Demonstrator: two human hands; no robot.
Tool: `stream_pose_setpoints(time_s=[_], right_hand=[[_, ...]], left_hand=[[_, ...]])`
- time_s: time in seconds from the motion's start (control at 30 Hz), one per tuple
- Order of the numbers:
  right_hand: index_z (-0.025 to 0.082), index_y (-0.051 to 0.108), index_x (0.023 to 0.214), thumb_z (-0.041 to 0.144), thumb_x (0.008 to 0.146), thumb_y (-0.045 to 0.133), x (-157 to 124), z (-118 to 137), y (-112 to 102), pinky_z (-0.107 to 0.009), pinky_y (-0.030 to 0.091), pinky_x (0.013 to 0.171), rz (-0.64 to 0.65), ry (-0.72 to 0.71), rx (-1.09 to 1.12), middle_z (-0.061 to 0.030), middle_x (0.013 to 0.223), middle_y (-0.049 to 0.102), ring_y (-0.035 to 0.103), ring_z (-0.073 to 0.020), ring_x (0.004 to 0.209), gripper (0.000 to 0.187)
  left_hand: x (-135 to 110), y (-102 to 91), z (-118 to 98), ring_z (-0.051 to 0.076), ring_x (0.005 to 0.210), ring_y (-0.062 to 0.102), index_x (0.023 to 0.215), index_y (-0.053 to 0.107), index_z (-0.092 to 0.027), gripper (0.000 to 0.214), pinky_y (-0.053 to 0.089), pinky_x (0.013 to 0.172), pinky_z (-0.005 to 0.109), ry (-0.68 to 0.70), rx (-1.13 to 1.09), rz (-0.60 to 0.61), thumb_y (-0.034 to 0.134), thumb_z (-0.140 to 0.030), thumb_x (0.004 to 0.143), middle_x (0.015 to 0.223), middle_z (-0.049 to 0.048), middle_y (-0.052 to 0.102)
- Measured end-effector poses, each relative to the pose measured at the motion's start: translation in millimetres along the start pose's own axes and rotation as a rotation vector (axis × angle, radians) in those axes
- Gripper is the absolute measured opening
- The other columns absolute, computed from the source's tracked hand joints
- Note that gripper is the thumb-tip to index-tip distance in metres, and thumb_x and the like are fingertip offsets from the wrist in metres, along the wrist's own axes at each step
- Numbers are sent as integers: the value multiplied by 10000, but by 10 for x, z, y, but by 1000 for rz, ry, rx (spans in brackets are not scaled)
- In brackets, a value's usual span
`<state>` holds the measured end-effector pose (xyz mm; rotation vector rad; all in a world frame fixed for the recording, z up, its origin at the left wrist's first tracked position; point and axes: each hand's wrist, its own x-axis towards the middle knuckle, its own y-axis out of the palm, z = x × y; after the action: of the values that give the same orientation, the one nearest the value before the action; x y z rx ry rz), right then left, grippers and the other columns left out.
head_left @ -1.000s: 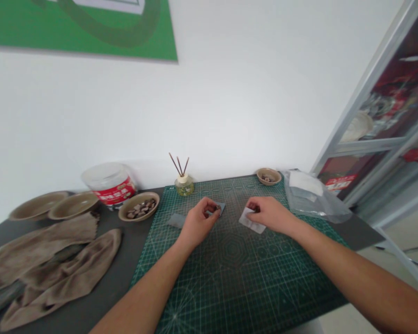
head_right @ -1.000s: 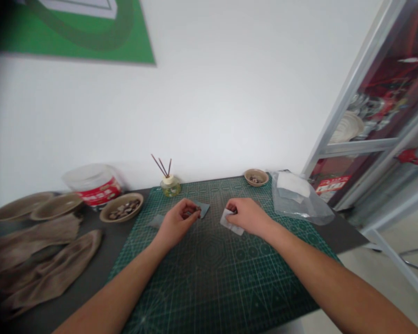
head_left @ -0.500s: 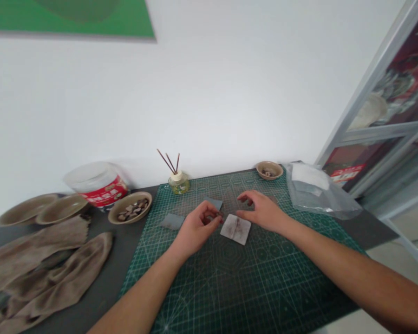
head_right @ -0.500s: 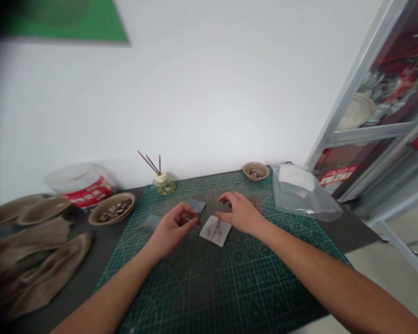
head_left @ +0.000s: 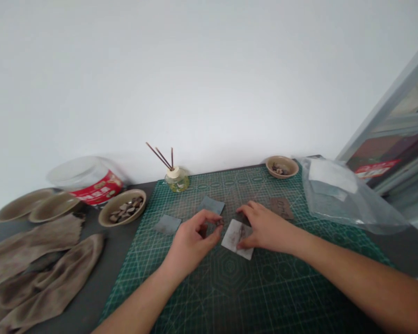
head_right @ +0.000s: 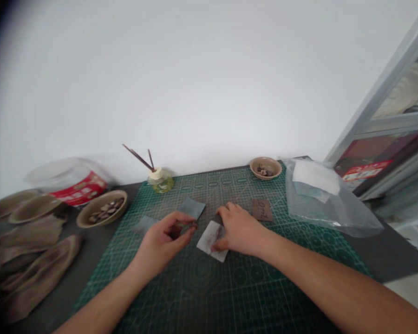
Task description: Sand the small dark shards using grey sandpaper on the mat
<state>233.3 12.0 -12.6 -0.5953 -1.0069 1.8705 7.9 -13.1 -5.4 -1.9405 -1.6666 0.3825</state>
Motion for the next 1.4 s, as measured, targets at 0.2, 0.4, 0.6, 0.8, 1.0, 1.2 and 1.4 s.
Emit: stream_pose_setpoints(time_s=[0.2,0.4,0.6,0.8,1.0,1.2,1.4], right_hand=[[131,537,1283,636,463,842,-57,103,53,-466,418,937,-7,-50,-93,-151,1140,528,508,-344,1090,1010],[138,589,1169,477,546,853,-74,180,82,-399,427,893,40,-48,-38,-117,1057,577,541,-288,1010,758],[188,640,937,335,541,857,-40,159,66,-289,413,693,21,-31,209,-21,890,610,560,-193,801,475],[170,563,774,253,687,778,5,130,5,-220,363,582,81,-42,832,50,681,560,490,-98,613,246],[186,493,790,172,708,747,1,116,-1,-341,473,817,124,-95,1419,-66,986,691,668,-209,910,267],[164,577,827,162,694,736,-1,135,4,-306,488,778,163,-120,1515,-52,903,681,659,-170,808,207],[174,607,828,231,771,681,8,108,44,-303,519,699,-5,32,1412,-24,790,691,674,-171,711,110]], left_hand=[[-11,16,-16,88,506,432,968,634,-198,211,300,461,200,-23,-10,23,631,-366,839,653,-47,548],[8,18,49,98,525,446,976,633,-206,193,322,479,199,-22,-35,-23,643,-339,836,642,-51,547],[46,-28,63,107,582,522,951,637,-192,190,379,513,205,-15,-97,-99,656,-328,820,835,5,666],[77,-75,41,134,650,602,931,630,-178,190,444,567,221,-12,-202,-189,655,-325,813,845,26,676],[78,-65,32,126,642,583,913,631,-184,157,444,575,220,-5,-193,-171,647,-309,818,837,16,670],[48,-33,21,97,549,487,919,631,-194,146,373,505,202,-13,-138,-98,635,-308,828,794,-3,656],[41,-8,20,100,559,479,920,622,-202,140,356,502,203,-19,-113,-50,625,-315,838,776,-14,627]])
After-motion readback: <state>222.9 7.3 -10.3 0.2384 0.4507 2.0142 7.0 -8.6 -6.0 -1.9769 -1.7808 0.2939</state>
